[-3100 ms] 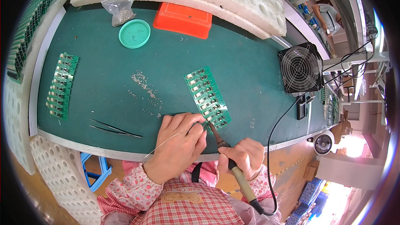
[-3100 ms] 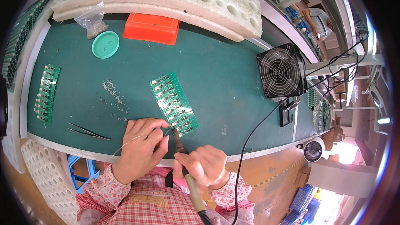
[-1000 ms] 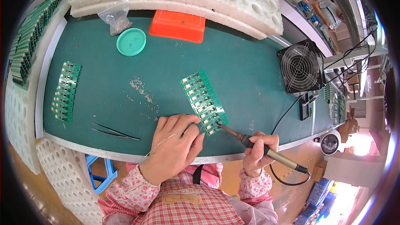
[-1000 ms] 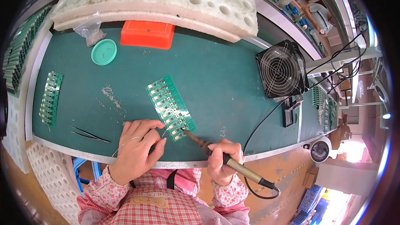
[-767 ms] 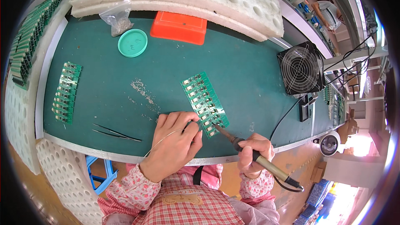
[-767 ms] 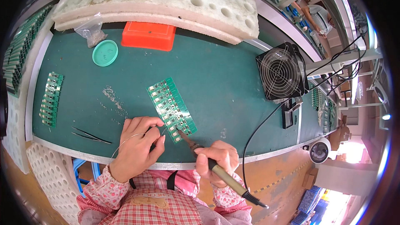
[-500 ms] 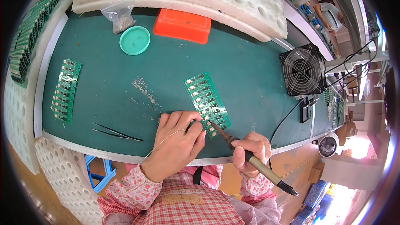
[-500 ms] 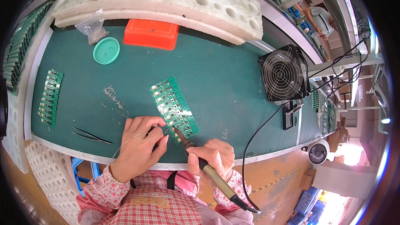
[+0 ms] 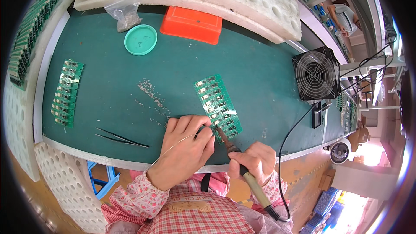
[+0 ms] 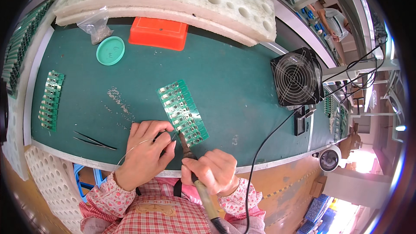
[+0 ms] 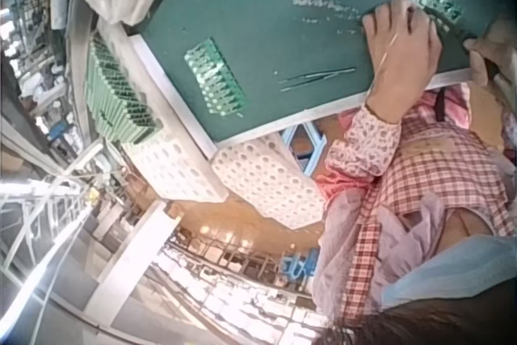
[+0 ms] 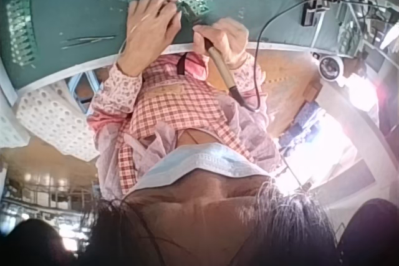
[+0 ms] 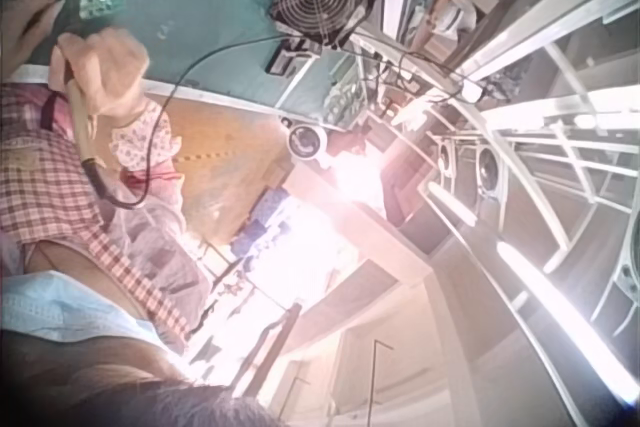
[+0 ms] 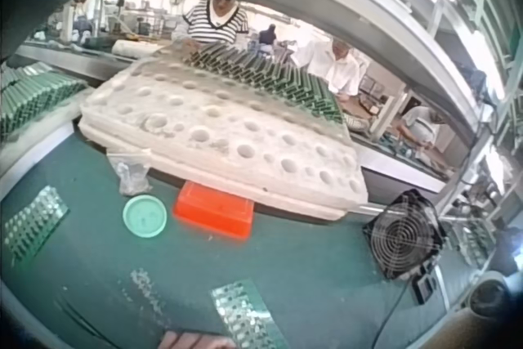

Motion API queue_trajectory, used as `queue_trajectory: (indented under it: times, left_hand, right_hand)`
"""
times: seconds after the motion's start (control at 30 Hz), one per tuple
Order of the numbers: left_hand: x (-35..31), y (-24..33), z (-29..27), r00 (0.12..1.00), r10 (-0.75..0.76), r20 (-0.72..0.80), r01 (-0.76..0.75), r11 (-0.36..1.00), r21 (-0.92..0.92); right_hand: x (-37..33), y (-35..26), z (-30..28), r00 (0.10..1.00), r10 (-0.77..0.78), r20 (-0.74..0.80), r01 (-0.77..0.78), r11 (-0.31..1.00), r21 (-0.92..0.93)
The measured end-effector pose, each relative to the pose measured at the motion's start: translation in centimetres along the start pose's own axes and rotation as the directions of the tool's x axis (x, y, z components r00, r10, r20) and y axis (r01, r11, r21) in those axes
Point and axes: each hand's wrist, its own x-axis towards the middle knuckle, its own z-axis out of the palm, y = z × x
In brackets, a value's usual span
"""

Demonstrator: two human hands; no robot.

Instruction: The person solders electronic components onto circuit board strips using a soldering iron and solder wire.

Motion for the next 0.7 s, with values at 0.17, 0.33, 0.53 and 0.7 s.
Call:
queue_trajectory:
  times: [0.17,0.33,0.53,0.7]
  left_hand:
    - [0.1,0.0,-0.2,1.000,0.012,0.011,-0.012,1.000,-0.004]
    - [0.1,0.0,-0.4,1.000,0.015,0.022,-0.014,1.000,-0.010]
    - [0.1,-0.1,-0.2,0.999,-0.013,-0.044,0.010,0.998,-0.067]
    - [0.0,0.1,-0.2,0.999,-0.019,-0.037,0.017,0.999,-0.047]
  right_hand:
    - [-0.1,-0.4,0.3,0.999,-0.032,0.013,0.033,0.997,-0.075]
    - [-0.2,-0.4,0.2,0.996,0.051,-0.069,-0.052,0.999,-0.010]
    - [-3.0,0.3,-0.6,0.866,0.431,-0.251,-0.399,0.901,0.172]
    - [-4.1,0.4,0.3,0.674,0.622,-0.397,-0.454,0.774,0.442]
